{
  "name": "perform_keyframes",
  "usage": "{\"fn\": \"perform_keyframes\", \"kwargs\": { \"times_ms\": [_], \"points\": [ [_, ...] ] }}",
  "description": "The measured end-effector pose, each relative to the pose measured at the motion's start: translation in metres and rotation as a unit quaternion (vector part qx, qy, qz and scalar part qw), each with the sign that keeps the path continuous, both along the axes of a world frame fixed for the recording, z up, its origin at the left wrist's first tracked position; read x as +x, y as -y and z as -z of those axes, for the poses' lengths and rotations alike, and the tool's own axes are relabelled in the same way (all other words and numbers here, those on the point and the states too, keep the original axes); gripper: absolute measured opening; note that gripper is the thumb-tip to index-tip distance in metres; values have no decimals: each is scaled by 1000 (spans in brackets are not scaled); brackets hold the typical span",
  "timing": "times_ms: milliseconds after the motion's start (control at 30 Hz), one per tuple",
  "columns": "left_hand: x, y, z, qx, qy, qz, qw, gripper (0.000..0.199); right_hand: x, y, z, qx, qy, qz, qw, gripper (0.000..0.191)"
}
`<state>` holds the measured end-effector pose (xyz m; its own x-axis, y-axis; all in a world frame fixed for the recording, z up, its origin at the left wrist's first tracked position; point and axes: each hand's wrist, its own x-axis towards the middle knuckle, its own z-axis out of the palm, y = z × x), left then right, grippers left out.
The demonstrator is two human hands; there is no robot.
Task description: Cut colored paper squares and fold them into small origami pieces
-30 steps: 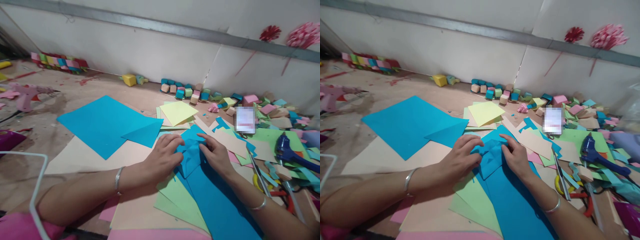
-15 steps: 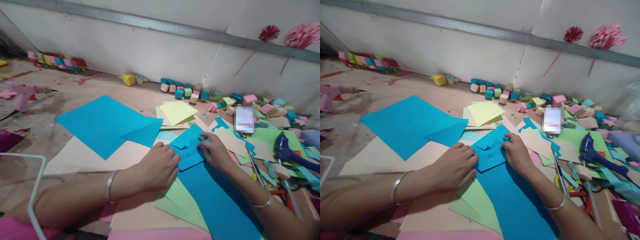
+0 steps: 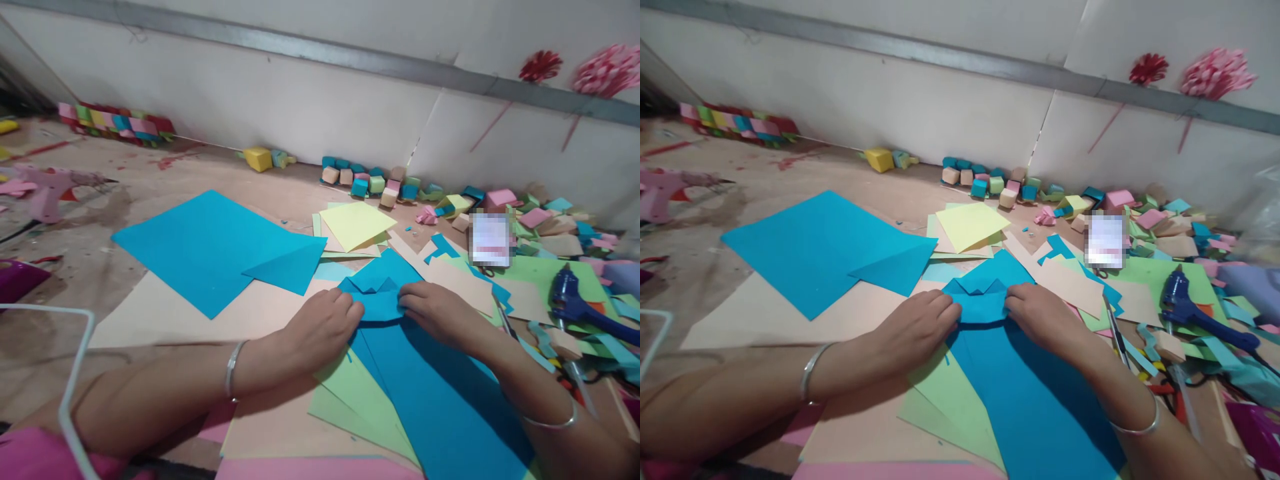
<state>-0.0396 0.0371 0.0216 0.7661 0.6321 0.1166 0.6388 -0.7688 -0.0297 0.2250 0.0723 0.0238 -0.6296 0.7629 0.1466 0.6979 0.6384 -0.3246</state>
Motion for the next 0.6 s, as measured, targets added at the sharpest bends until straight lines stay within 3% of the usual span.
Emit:
{"fn": "perform_keyframes", "kwargs": {
  "times_ms": [67, 167, 300, 600],
  "points": [
    [-1, -4, 2, -31, 24, -5, 999, 18, -1, -2, 0, -14, 46, -32, 998, 23],
    [-3, -14, 9, -81, 75, -28, 993, 15, -3, -5, 1, -11, 88, -11, 996, 27],
    [-2, -25, 13, -137, 137, -79, 978, 28, -6, -7, 3, -8, 112, -11, 994, 28],
    [2, -25, 3, -112, 61, -125, 984, 40, -8, -9, 9, 22, 149, 5, 989, 26]
  ]
}}
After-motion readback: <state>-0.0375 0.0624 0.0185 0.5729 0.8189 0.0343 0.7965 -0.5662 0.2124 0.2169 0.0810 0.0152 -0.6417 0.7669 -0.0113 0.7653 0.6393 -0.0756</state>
